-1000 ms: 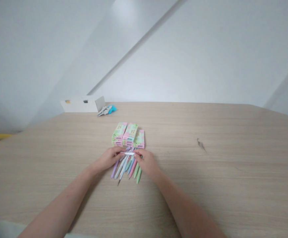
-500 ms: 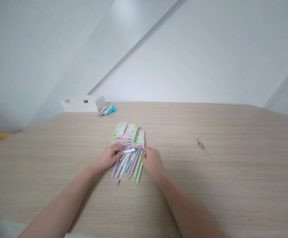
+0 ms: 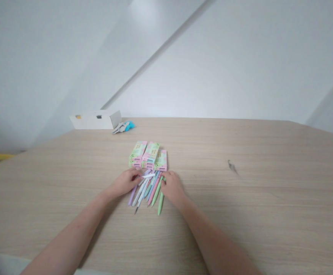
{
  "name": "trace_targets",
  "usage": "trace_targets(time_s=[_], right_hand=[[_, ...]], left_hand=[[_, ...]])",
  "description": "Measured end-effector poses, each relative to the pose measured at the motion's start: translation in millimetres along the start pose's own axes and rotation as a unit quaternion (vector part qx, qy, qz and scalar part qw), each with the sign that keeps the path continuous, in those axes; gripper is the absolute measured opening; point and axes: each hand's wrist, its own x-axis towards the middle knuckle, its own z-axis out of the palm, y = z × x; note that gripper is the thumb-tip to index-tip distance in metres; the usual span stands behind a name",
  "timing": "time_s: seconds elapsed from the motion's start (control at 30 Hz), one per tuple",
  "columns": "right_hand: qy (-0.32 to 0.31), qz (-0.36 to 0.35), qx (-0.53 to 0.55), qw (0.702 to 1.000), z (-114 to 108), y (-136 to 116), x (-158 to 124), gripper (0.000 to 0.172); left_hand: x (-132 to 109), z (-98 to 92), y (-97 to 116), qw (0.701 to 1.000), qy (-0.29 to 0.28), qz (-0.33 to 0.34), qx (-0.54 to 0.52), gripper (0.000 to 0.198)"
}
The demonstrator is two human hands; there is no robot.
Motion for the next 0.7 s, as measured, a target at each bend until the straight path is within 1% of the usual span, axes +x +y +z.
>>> trace_targets(time_s=[0.2, 0.3, 0.37, 0.43, 0.57, 0.7], right_hand=[[-0.007, 0.002, 0.020, 1.000, -0.8, -4.1, -1.7, 0.033], [0.006, -0.006, 0.002, 1.000, -1.2, -5.5, -2.7, 0.032], [0.020, -0.032, -0.014, 0.999, -1.7, -7.6, -4.0, 0.031], [0.022, -0.074, -0.020, 0.997, -2.4, -10.6, -5.6, 0.028], [-0.007, -0.150, -0.010, 0.989, -3.4, -15.9, -8.1, 0.029], [-0.028, -0.172, -0.022, 0.984, -2.8, -16.7, -9.0, 0.031]], left_hand=[[-1.0, -0.7, 2.4, 1.000, -0.008, -0.007, 0.011, 0.019], [-1.2, -1.0, 3.7, 1.000, -0.014, -0.008, 0.013, 0.019], [-1.4, -1.0, 4.0, 1.000, -0.014, -0.007, 0.011, 0.019], [-1.6, -0.7, 3.9, 1.000, -0.010, -0.004, 0.007, 0.019], [-1.9, 0.2, 2.7, 1.000, -0.006, -0.005, 0.001, 0.020], [-1.5, 0.5, 2.9, 1.000, -0.006, -0.006, 0.003, 0.021]])
